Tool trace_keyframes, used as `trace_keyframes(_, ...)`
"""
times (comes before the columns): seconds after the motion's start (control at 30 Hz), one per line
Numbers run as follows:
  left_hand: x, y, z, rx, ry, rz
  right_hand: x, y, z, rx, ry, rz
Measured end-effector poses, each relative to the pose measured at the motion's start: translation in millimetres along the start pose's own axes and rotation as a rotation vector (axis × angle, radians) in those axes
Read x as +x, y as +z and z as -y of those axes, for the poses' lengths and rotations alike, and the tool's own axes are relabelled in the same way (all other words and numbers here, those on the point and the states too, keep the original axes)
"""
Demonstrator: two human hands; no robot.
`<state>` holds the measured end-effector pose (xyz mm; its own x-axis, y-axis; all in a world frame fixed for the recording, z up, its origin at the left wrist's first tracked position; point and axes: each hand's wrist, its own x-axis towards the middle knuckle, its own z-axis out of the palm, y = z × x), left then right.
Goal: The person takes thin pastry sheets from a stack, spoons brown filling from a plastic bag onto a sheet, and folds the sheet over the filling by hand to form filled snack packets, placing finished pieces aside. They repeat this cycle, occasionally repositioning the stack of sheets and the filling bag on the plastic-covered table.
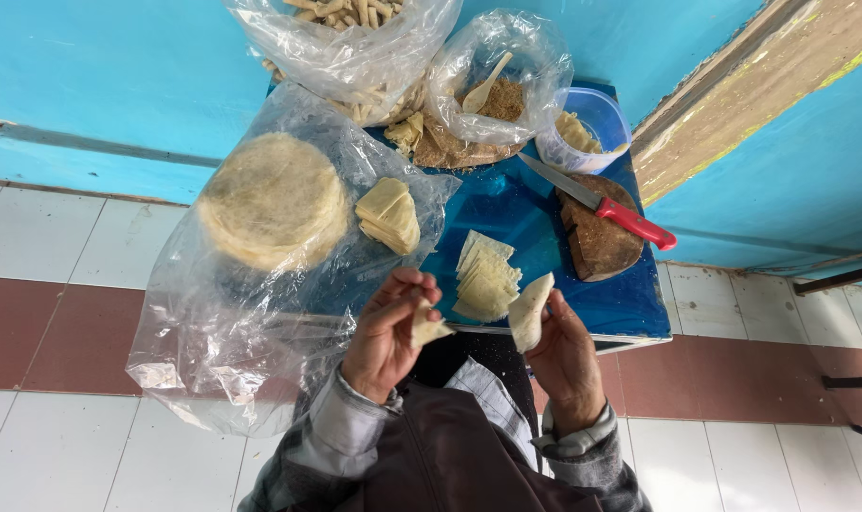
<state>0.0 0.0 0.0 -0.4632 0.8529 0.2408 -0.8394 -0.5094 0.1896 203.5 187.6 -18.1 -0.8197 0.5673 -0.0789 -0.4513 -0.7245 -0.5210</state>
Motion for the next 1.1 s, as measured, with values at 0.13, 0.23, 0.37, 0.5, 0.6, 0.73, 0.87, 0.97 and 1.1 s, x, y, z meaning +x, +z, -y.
trace_keyframes(0.13, 10, 35, -26, 0.249, 0.076, -0.13, -4, 17, 12, -0.078, -0.088, -0.096)
trace_keyframes(0.23, 25, 57, -42, 0.653, 0.164, -0.1, -4, 26, 14, -0.2, -0.114, -0.155)
trace_keyframes(0.37, 104, 56, -55, 1.298, 0.41, 0.111, -5, 29, 13, -0.247, -0.132, -0.158)
trace_keyframes(0.5, 214, 52, -72, 1.909, 0.73, -0.002, -8, 28, 15, -0.282, -0.158, -0.184)
trace_keyframes(0.6, 223, 48, -82, 2.266, 1.09, 0.017, -11, 24, 22, -0.358, -0.196, -0.195)
trace_keyframes(0.73, 170, 51, -48, 2.199, 0.907, 0.088, -4, 13, 24, -0.544, -0.31, -0.203)
trace_keyframes(0.87, 93, 61, -15, 1.956, 0.664, 0.097, 23, 18, 17, -0.923, -0.459, -0.233)
trace_keyframes(0.97, 50, 66, -3, 1.858, 0.571, 0.066, 32, 42, 1, -1.563, -0.727, -0.244)
trace_keyframes(1.1, 17, 55, 6, 1.823, 0.341, 0.039, 17, 78, -25, -2.071, -0.984, -0.013)
